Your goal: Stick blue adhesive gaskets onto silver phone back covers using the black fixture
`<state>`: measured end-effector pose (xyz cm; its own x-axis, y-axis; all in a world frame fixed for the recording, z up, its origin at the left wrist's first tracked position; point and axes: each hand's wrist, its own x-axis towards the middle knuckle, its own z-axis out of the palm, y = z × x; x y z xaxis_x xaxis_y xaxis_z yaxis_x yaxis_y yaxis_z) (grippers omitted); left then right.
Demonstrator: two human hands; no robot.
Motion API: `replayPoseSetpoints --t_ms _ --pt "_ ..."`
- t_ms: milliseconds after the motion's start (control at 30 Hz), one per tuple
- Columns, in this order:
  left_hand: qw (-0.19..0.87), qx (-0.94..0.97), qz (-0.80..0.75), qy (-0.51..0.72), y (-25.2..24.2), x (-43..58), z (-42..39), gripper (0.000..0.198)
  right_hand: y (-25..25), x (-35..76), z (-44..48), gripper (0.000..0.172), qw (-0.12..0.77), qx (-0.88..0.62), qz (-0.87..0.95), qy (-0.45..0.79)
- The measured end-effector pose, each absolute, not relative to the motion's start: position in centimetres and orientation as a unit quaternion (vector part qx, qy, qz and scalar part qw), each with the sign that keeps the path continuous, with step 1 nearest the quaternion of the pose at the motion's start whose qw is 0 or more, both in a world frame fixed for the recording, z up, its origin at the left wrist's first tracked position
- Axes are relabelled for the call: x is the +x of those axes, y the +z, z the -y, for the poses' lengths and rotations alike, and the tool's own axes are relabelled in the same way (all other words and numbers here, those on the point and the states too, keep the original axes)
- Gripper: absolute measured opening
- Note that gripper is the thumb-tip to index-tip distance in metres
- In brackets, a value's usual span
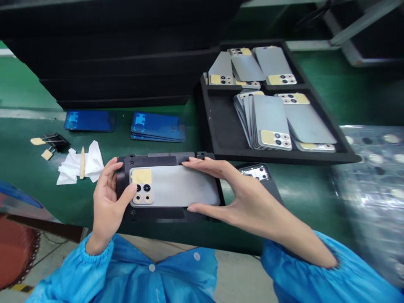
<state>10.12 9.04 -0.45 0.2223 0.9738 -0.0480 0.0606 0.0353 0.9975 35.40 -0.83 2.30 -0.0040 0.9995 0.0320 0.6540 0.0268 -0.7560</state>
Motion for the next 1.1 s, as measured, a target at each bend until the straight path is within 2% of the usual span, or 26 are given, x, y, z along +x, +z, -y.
replayPoseSetpoints --t_ms 333,567,633,700,833,1100 --pt "0.516 0.603 -0.452 0.407 -0.6 9.8 -9.3 0.022 2.3 35.3 0.7 0.063 0.271 -0.639 0.657 0.294" --pt "0.479 0.632 -0.472 0.385 -0.5 9.8 -9.0 0.014 1.6 35.1 0.1 0.082 0.2 -0.588 0.739 0.262" --pt "0.46 0.639 -0.475 0.393 -0.4 9.9 -8.9 0.013 1.0 35.1 0.4 0.076 0.199 -0.589 0.742 0.25" --pt "0.443 0.644 -0.481 0.397 -0.3 10.0 -8.9 0.013 0.6 35.0 1.3 0.064 0.224 -0.603 0.732 0.224" --pt "0.46 0.633 -0.477 0.401 -0.3 10.0 -8.9 0.014 0.3 34.3 3.8 0.046 0.253 -0.668 0.694 0.095" --pt "0.462 0.635 -0.46 0.414 -0.4 10.0 -9.7 0.012 0.8 33.1 1.7 0.046 0.208 -0.756 0.619 -0.048"
